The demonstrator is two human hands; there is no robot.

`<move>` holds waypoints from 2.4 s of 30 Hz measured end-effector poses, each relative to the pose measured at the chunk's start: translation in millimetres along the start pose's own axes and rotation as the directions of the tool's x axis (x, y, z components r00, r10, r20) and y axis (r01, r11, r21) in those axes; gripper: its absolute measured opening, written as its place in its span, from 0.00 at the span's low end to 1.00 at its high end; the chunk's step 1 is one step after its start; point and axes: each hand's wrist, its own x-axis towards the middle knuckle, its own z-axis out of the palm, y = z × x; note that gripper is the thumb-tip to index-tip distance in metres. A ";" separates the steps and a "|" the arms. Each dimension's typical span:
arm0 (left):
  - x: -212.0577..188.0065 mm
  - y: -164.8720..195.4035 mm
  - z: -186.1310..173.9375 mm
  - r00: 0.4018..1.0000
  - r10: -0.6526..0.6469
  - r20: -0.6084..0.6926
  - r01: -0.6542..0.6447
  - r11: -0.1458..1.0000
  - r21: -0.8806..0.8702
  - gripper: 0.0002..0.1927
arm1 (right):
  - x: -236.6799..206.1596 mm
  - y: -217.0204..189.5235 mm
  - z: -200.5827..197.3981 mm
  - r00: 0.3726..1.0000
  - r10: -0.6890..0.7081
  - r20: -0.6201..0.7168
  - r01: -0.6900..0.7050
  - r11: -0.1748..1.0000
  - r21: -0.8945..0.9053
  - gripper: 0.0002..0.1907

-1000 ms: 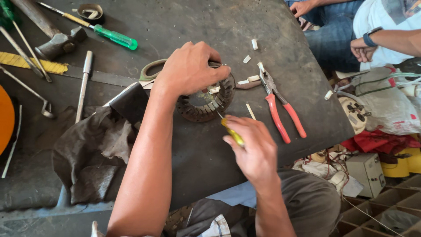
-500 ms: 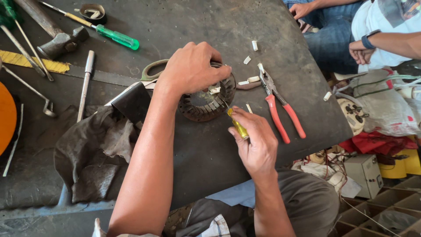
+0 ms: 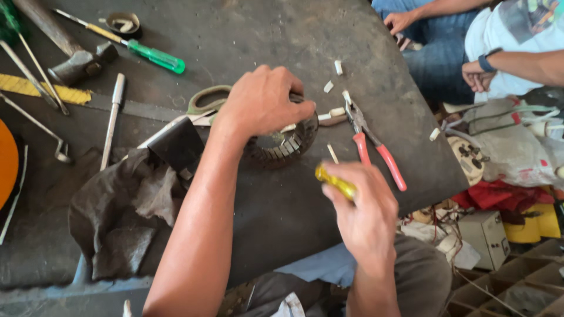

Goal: The person uses a screwdriver and pliers to remove small white insulating pieces from the slots of a circular metal stator. They repeatedly pry out the pieces and place them on the workbench, working around the ring.

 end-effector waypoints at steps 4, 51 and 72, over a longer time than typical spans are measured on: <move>-6.4 -1.1 9.4 0.997 0.059 -0.045 -0.057 0.998 0.034 0.21 | -2.4 0.4 4.4 0.999 0.009 0.033 -0.008 0.999 -0.033 0.14; -0.6 -8.6 1.7 1.000 -0.013 0.023 0.015 0.996 -0.087 0.16 | -3.4 62.7 36.5 0.985 0.134 -0.110 -0.075 0.903 0.424 0.09; -6.5 10.8 -9.6 0.996 -0.049 -0.073 0.035 0.983 -0.180 0.17 | -24.9 49.2 43.0 0.942 0.234 -0.241 -0.102 0.882 0.460 0.09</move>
